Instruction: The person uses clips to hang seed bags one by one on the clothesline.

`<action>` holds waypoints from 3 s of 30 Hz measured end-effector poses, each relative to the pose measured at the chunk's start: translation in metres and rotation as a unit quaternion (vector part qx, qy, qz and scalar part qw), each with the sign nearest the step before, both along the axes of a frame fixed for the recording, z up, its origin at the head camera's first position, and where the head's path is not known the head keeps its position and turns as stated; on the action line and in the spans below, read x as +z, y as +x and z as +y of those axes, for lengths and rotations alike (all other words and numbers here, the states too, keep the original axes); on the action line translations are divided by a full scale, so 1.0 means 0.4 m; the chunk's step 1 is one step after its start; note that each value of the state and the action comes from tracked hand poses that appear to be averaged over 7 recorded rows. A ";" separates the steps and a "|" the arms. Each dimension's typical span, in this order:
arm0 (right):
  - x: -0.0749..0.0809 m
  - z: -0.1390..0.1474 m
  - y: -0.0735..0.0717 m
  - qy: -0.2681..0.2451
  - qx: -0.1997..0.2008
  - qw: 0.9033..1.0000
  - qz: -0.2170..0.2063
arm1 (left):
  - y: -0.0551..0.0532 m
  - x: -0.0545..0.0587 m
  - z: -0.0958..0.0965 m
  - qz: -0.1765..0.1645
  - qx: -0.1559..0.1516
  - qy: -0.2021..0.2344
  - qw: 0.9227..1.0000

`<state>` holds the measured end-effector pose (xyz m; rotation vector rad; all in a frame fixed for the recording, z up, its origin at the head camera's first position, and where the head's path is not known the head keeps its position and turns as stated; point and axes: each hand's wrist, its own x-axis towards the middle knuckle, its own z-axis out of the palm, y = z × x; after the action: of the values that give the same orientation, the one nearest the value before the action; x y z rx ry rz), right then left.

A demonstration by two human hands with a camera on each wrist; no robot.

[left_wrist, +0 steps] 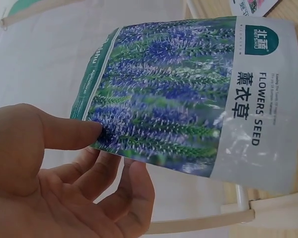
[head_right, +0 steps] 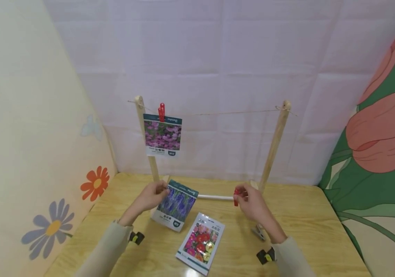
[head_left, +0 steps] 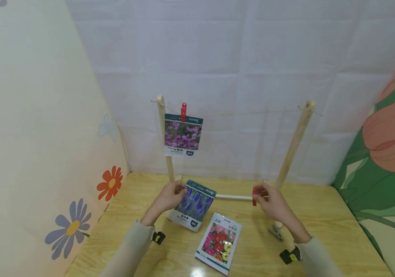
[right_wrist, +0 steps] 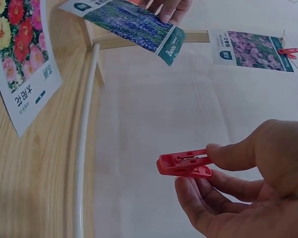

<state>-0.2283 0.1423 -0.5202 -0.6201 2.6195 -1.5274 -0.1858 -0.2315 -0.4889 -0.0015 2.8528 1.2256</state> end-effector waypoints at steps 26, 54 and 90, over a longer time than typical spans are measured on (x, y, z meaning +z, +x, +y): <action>0.067 0.028 -0.077 -0.052 0.005 0.996 0.072 | -0.053 0.028 0.064 0.081 -0.022 -0.009 0.996; 0.224 0.049 -0.092 -0.021 0.033 0.994 0.098 | -0.087 0.100 0.130 0.126 -0.049 -0.012 0.991; 0.430 0.035 -0.105 -0.028 0.039 0.990 0.134 | -0.135 0.202 0.181 0.179 -0.058 0.011 0.982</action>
<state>-0.2702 0.1561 -0.3480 -0.9861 2.7066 -1.5997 -0.2400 -0.1590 -0.4080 0.4214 3.0772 1.3563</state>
